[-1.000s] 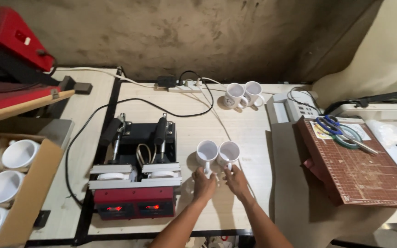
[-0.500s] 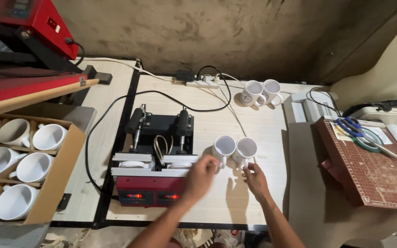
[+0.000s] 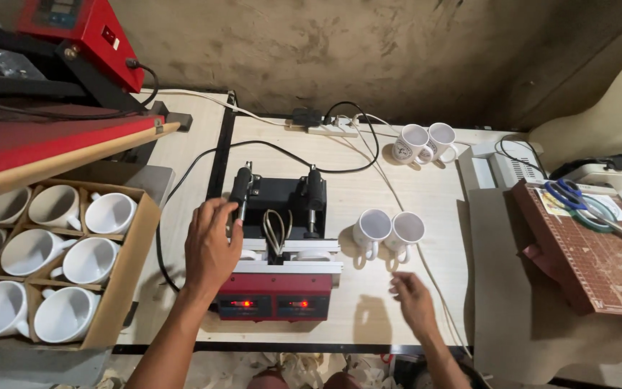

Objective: Sublimating designs onto ceramic mugs using a specialized mug heat press machine, involving prep, taping, and pressing.

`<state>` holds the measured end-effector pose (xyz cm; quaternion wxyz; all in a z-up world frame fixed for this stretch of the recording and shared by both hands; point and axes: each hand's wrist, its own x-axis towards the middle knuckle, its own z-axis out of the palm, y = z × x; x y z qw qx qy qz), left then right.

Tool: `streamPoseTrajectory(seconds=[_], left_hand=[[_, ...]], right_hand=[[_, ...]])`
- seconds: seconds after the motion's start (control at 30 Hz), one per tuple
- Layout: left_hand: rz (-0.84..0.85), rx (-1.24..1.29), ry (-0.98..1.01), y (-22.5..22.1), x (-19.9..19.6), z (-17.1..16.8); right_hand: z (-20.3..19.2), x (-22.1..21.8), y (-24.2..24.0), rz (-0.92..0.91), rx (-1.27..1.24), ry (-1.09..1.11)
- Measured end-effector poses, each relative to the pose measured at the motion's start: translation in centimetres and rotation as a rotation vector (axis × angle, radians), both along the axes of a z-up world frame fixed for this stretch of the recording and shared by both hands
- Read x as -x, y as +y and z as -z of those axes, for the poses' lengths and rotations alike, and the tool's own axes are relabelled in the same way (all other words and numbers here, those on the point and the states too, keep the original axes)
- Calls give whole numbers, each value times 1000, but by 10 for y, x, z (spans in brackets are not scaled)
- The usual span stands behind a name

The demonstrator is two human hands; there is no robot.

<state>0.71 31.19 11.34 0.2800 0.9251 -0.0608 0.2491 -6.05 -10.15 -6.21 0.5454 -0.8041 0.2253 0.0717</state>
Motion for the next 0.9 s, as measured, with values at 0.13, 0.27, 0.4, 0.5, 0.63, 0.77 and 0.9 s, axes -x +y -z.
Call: streamPoseTrajectory(seconds=[0.13, 0.27, 0.4, 0.5, 0.63, 0.77, 0.9], left_hand=[[82, -55, 27, 15, -10, 14], [133, -70, 61, 20, -18, 22], [154, -59, 171, 22, -20, 14], [177, -91, 211, 26, -23, 19], [205, -123, 174, 33, -25, 36], [216, -148, 100, 35, -24, 40], [218, -143, 111, 33, -24, 38]], right_hand=[[4, 25, 40, -149, -45, 9], [-54, 35, 92, -167, -53, 55], [-86, 27, 122, -193, 58, 1], [-99, 9, 136, -253, 223, -124], [-131, -16, 164, -324, 357, -402], [-153, -35, 188, -377, 500, -627], [-160, -50, 203, -457, 579, -709]])
